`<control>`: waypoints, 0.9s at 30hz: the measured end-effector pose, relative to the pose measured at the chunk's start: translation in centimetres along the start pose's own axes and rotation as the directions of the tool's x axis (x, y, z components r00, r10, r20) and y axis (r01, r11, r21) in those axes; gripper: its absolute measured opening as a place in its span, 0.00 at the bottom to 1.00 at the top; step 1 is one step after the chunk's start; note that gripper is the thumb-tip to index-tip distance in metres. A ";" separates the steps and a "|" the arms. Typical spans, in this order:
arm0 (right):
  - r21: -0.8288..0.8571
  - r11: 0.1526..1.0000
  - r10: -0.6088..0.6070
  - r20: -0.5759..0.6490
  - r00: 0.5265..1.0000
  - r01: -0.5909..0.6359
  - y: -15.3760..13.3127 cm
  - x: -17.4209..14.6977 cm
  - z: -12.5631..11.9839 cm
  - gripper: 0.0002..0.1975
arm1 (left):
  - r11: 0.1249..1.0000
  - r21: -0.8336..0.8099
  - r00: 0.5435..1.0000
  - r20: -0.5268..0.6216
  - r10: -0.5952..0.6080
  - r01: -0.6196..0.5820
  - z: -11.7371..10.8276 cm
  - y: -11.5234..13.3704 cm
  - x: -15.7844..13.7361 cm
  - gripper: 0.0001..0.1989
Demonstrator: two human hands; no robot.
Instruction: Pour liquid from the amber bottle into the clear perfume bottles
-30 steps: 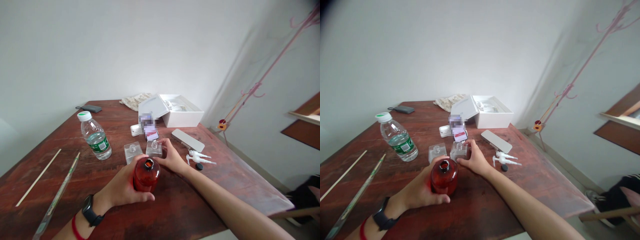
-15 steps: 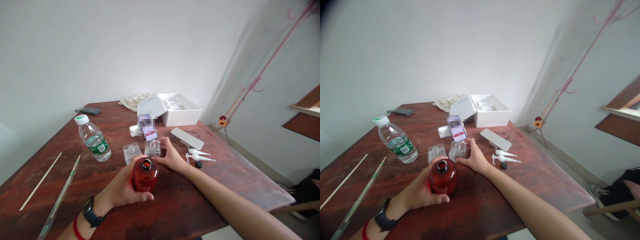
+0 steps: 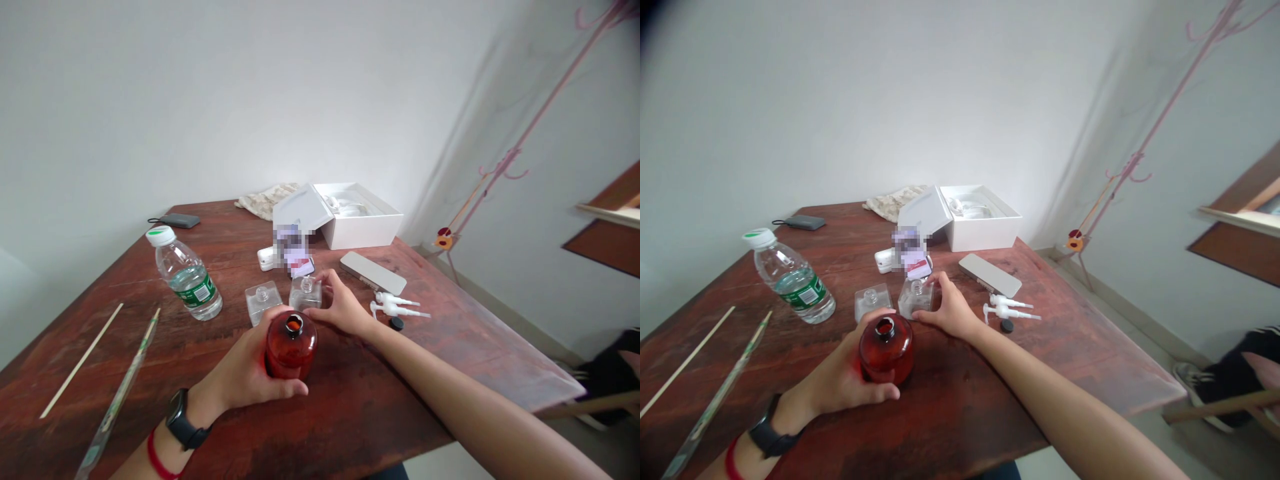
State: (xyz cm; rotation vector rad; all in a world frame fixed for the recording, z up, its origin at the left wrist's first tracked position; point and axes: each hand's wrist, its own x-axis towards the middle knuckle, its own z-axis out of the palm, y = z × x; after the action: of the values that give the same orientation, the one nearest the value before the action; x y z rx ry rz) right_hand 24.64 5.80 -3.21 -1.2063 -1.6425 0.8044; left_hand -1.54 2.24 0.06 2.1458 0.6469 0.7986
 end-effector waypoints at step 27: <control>-0.013 1.000 -0.026 0.028 0.999 0.026 -0.5 -0.1 0.0 0.30 | 0.999 -0.034 1.000 0.019 -0.021 0.022 -0.1 0.4 0.2 0.49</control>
State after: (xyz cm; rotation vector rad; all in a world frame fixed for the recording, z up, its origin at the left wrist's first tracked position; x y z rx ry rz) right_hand 24.44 5.53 -2.83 -1.1856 -1.6851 0.7984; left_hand -1.40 2.22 0.46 2.1093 0.6410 0.7716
